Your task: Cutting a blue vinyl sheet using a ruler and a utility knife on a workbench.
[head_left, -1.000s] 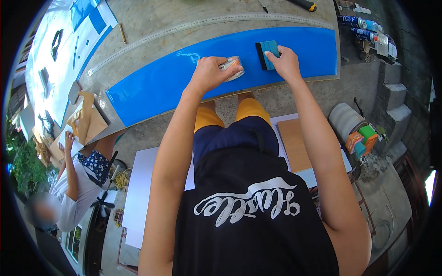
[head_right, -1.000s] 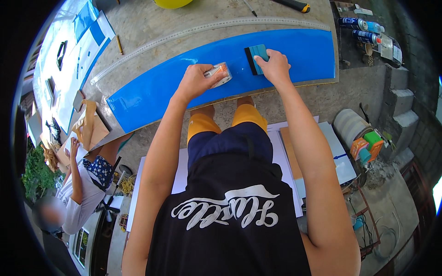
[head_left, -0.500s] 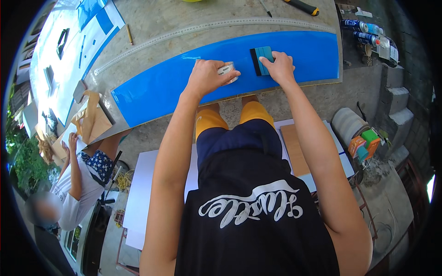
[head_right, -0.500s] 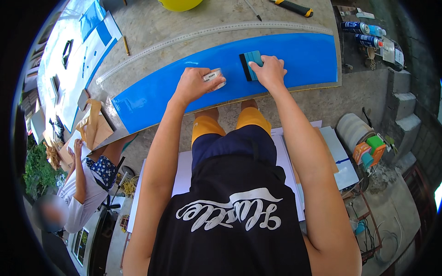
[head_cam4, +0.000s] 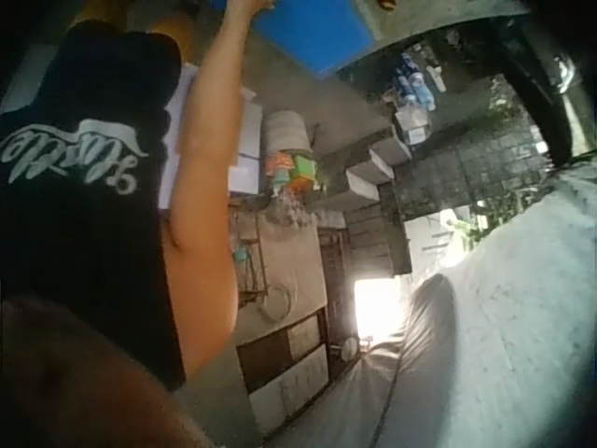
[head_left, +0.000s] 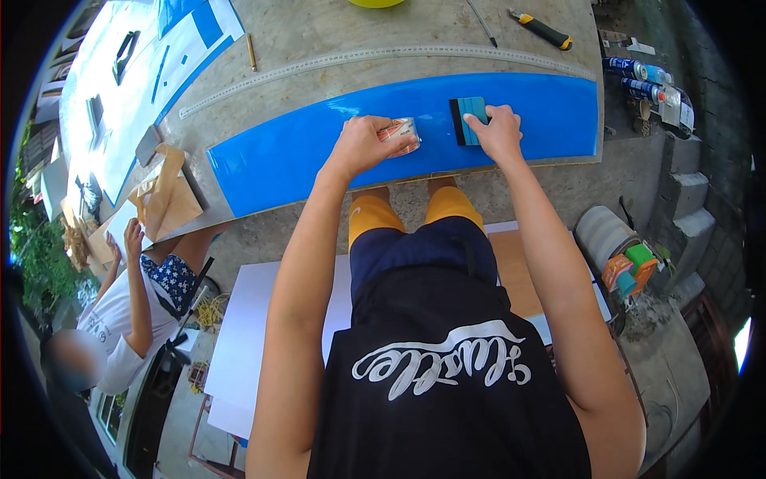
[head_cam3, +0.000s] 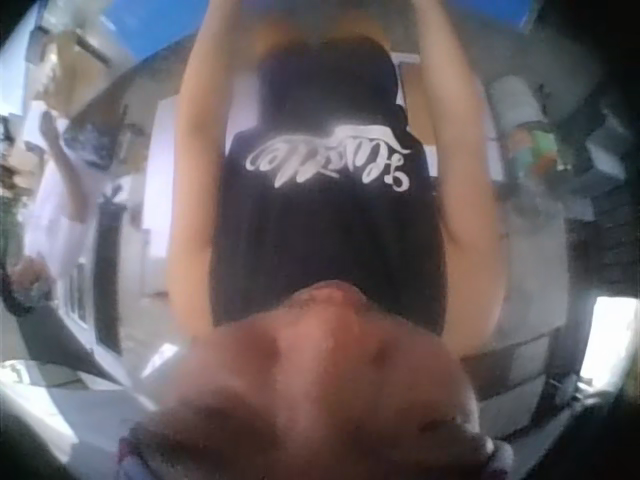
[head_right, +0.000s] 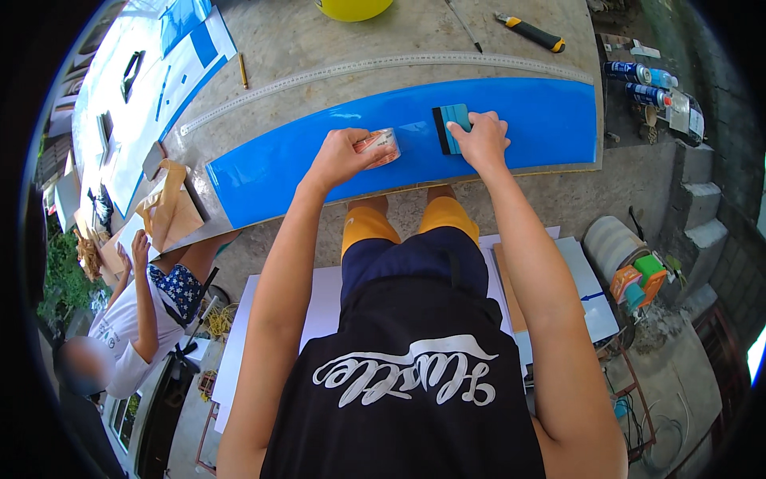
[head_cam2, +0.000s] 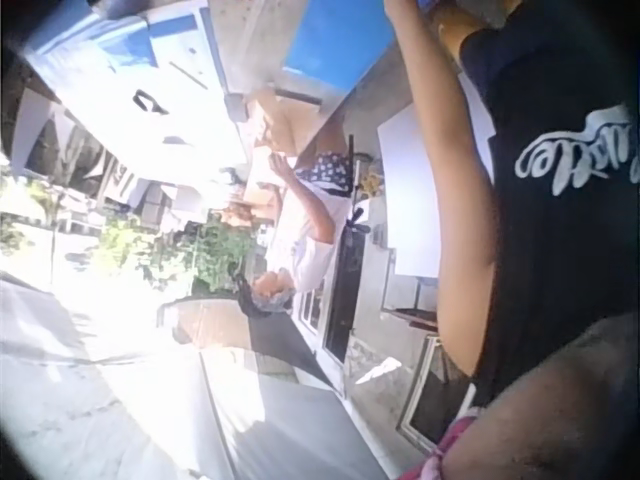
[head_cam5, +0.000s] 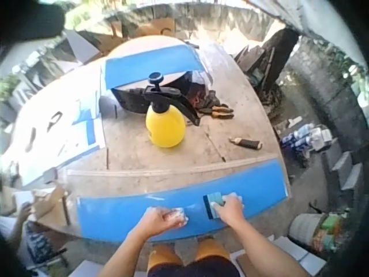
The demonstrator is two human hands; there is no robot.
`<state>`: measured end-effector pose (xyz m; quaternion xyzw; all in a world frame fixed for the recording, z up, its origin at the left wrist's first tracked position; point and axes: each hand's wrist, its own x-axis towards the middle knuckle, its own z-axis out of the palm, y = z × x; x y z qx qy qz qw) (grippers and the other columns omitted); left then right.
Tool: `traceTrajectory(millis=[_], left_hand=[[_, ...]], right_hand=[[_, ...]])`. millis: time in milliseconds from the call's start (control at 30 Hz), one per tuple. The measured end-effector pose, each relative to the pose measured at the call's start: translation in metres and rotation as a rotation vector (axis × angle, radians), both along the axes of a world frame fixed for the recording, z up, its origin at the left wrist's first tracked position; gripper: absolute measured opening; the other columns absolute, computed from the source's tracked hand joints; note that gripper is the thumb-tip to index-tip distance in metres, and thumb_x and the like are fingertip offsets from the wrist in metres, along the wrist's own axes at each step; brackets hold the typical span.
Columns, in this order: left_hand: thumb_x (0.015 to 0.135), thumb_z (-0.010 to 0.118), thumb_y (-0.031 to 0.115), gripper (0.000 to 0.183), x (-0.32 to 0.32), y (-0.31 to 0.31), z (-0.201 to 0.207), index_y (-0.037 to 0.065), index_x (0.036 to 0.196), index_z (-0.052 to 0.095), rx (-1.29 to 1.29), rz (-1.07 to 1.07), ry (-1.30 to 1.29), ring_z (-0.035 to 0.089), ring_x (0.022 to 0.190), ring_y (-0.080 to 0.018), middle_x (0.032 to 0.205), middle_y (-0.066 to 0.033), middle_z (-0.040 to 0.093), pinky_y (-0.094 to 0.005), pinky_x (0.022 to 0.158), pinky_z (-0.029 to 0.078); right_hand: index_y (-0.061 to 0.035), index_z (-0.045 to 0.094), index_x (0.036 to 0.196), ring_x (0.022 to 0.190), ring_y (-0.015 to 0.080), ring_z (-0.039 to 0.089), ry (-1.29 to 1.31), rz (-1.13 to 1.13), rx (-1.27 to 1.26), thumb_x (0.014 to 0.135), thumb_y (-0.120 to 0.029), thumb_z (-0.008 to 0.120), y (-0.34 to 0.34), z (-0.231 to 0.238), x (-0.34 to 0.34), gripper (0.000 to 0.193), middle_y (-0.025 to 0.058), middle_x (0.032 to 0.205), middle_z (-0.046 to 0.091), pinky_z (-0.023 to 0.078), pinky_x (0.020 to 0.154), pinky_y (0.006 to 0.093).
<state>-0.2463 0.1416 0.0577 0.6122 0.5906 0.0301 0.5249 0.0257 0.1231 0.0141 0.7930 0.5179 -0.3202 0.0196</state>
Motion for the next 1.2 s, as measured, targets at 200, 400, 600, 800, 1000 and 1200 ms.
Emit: traceTrajectory(millis=[200,400,600,800,1000,1200], left_hand=[[0.081,0.082,0.048,0.049,-0.002,0.001,-0.005,0.001,0.094,0.079,-0.003,-0.028,-0.06,0.073,0.071,-0.0315,0.077,-0.0192,0.073,-0.0381,0.069,0.056],[0.081,0.082,0.048,0.049,-0.002,0.006,0.003,0.001,0.095,0.079,-0.064,-0.039,-0.06,0.073,0.073,-0.0319,0.079,-0.0192,0.074,-0.0385,0.071,0.057],[0.082,0.08,0.049,0.049,-0.007,0.0,-0.011,0.003,0.099,0.079,0.034,-0.059,-0.076,0.073,0.08,-0.0353,0.084,-0.0192,0.075,-0.0411,0.077,0.057],[0.082,0.076,0.056,0.053,-0.008,-0.002,-0.021,0.006,0.099,0.08,0.011,-0.085,-0.079,0.071,0.085,-0.0378,0.085,-0.0183,0.075,-0.0448,0.086,0.053],[0.08,0.073,0.066,0.057,-0.028,0.003,-0.008,0.01,0.092,0.08,0.024,-0.228,0.023,0.07,0.085,-0.0353,0.082,-0.0165,0.074,-0.0471,0.091,0.046],[0.076,0.075,0.069,0.062,-0.082,-0.005,-0.005,0.008,0.09,0.08,0.11,-0.206,0.107,0.07,0.083,-0.0366,0.082,-0.0183,0.074,-0.0471,0.091,0.047]], right_hand=[[-0.0026,0.074,0.107,0.118,0.0398,0.053,0.038,0.004,0.032,0.085,-0.043,0.078,-0.005,-0.005,-0.022,0.046,0.0174,0.124,0.061,0.045,0.095,0.0573],[-0.0017,0.073,0.11,0.115,0.0403,0.054,0.043,-0.003,0.028,0.085,-0.042,0.078,-0.007,-0.006,-0.03,0.047,0.0186,0.122,0.062,0.046,0.094,0.0563],[-0.0014,0.073,0.102,0.114,0.041,0.054,0.024,-0.005,0.077,0.086,-0.043,0.077,-0.008,-0.008,-0.036,0.045,0.019,0.12,0.062,0.046,0.092,0.0574],[-0.0034,0.072,0.101,0.114,0.0415,0.054,0.03,-0.003,-0.005,0.087,-0.045,0.076,-0.009,-0.004,-0.05,0.044,0.0186,0.118,0.062,0.046,0.091,0.0584],[-0.0044,0.073,0.102,0.116,0.0402,0.056,0.021,-0.001,-0.061,0.086,-0.047,0.077,-0.01,-0.021,-0.038,0.046,0.018,0.117,0.064,0.048,0.091,0.0569],[-0.0045,0.075,0.099,0.109,0.0418,0.061,0.096,-0.032,-0.03,0.087,-0.048,0.076,-0.008,-0.018,-0.035,0.045,0.0202,0.111,0.069,0.051,0.09,0.0534]])
